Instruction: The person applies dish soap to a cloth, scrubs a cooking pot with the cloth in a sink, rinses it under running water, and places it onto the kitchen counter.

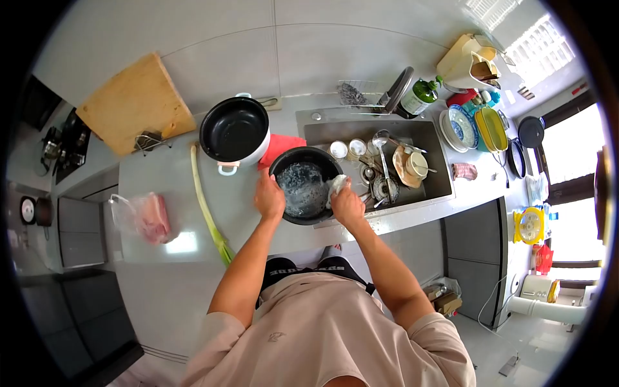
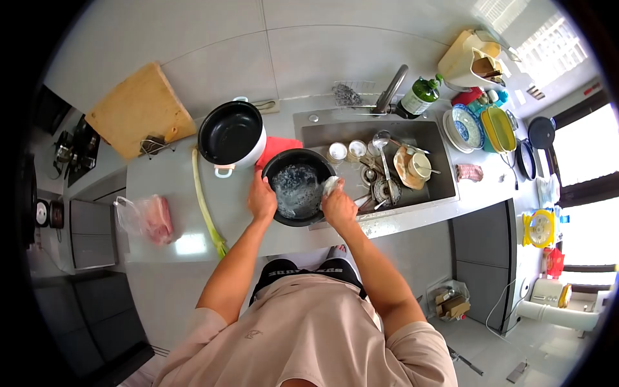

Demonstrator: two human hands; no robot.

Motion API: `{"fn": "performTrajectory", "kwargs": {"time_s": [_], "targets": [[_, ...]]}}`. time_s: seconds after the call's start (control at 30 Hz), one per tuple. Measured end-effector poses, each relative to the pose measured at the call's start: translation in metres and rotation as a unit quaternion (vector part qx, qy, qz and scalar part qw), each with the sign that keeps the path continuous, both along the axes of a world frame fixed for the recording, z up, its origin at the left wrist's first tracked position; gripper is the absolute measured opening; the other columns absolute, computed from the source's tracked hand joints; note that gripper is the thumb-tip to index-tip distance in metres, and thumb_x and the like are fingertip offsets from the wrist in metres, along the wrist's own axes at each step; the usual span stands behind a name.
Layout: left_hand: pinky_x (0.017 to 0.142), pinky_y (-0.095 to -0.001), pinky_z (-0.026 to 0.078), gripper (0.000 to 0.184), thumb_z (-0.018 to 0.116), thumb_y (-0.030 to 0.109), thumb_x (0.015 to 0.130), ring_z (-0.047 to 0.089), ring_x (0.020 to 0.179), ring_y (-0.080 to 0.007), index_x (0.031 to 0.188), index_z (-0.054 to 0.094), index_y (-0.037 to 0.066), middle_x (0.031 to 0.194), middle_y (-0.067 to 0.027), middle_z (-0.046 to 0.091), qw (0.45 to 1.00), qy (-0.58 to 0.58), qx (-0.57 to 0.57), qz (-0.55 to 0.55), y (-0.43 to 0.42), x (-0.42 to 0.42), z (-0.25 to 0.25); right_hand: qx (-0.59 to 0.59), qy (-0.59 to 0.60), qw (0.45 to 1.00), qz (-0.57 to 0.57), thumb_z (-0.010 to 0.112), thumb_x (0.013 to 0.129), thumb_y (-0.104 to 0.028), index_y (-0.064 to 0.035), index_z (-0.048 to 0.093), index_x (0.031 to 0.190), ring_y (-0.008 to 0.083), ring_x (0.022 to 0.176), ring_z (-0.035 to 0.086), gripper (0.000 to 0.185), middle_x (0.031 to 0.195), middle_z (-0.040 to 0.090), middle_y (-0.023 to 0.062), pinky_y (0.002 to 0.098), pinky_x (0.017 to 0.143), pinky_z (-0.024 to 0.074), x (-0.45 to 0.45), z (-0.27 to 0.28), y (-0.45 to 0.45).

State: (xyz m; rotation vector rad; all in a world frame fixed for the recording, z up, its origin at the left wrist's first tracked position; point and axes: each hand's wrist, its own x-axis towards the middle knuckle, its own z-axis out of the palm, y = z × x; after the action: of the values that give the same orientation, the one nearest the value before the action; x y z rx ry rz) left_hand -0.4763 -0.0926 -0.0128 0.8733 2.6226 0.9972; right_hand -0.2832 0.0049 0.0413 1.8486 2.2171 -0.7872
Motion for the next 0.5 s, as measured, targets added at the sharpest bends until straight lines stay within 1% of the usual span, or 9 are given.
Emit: {"fn": "performTrajectory", "kwargs": {"time_s": [0.07,0.1,0.17,0.2,0.23,0.27,0.33,0.4,0.5], "targets": [[0.091,-0.0561,0.051,0.032,0.052,0.022,0.106,0.065,0.110,-0.0427,0.136,0.053,0.012,0.118,-0.0196,0.067,1.000,-0.009,0.011,-0.009,-0.006,0.002,0.001,0.022,0.031,0.999,0.023,0.058,0.096,-0.029,-0.0012,0.041,0.152,0.0435,0.108,0.068,0.064,0.112,0.072,0.0236,0.0510,0.100,0.0510,-0.004,0.000,0.008],[0.090,-0.0557,0.051,0.032,0.053,0.021,0.105,0.064,0.110,-0.0431,0.135,0.052,0.010,0.116,-0.0199,0.066,0.999,-0.032,-0.002,0.000,-0.015,0.008,0.000,0.022,0.035,0.999,0.023,0.058,0.096,-0.029,-0.0012,0.041,0.152,0.0435,0.108,0.068,0.064,0.112,0.072,0.0236,0.0510,0.100,0.0510,-0.006,-0.008,0.018],[0.090,-0.0554,0.051,0.032,0.054,0.020,0.105,0.064,0.110,-0.0436,0.134,0.052,0.009,0.114,-0.0203,0.065,0.999,-0.050,-0.020,0.005,-0.020,0.008,0.006,0.144,0.055,0.980,0.124,0.056,0.096,-0.023,-0.0048,0.042,0.152,0.0397,0.114,0.067,0.061,0.121,0.070,0.0212,0.0491,0.100,0.0510,-0.014,-0.032,0.048],[0.089,-0.0551,0.051,0.031,0.056,0.020,0.104,0.064,0.108,-0.0439,0.132,0.053,0.007,0.113,-0.0201,0.065,1.000,0.000,-0.003,-0.014,-0.019,0.006,0.016,0.143,0.058,0.981,0.120,0.056,0.096,-0.023,-0.0048,0.042,0.152,0.0397,0.114,0.067,0.061,0.121,0.070,0.0212,0.0491,0.100,0.0510,-0.020,-0.029,0.055],[0.088,-0.0549,0.051,0.031,0.057,0.020,0.104,0.064,0.107,-0.0442,0.131,0.053,0.005,0.111,-0.0200,0.065,0.998,0.048,0.014,-0.031,-0.017,0.004,0.019,0.163,0.040,0.972,0.163,0.055,0.096,-0.020,-0.0066,0.042,0.153,0.0370,0.120,0.064,0.059,0.128,0.067,0.0188,0.0481,0.102,0.0496,-0.029,-0.023,0.060],[0.088,-0.0549,0.051,0.031,0.057,0.020,0.104,0.064,0.107,-0.0442,0.131,0.053,0.005,0.111,-0.0200,0.065,0.998,0.051,0.012,-0.033,-0.006,-0.006,0.022,0.183,0.022,0.961,0.207,0.054,0.096,-0.017,-0.0084,0.043,0.153,0.0342,0.125,0.062,0.058,0.135,0.064,0.0163,0.0471,0.104,0.0482,-0.039,-0.017,0.064],[0.085,-0.0544,0.052,0.032,0.058,0.020,0.103,0.065,0.104,-0.0430,0.134,0.056,0.009,0.109,-0.0189,0.065,0.982,0.124,0.028,-0.138,0.015,-0.028,0.013,0.203,0.017,0.948,0.246,0.053,0.096,-0.015,-0.0097,0.044,0.152,0.0320,0.130,0.059,0.057,0.139,0.061,0.0138,0.0462,0.106,0.0464,-0.064,-0.020,0.072],[0.084,-0.0540,0.053,0.034,0.058,0.021,0.104,0.066,0.102,-0.0421,0.137,0.057,0.013,0.108,-0.0177,0.065,0.981,0.115,0.043,-0.152,0.017,-0.035,0.005,0.242,0.021,0.926,0.288,0.053,0.096,-0.015,-0.0118,0.044,0.152,0.0299,0.135,0.054,0.057,0.145,0.057,0.0096,0.0457,0.110,0.0428,-0.075,-0.022,0.073],[0.084,-0.0532,0.053,0.037,0.056,0.021,0.105,0.066,0.100,-0.0407,0.142,0.058,0.021,0.107,-0.0153,0.066,0.984,0.088,0.040,-0.148,0.015,-0.034,-0.003,0.240,0.014,0.939,0.246,0.056,0.096,-0.018,-0.0119,0.046,0.151,0.0282,0.133,0.055,0.056,0.142,0.059,0.0106,0.0451,0.109,0.0430,-0.056,-0.022,0.068]]}}
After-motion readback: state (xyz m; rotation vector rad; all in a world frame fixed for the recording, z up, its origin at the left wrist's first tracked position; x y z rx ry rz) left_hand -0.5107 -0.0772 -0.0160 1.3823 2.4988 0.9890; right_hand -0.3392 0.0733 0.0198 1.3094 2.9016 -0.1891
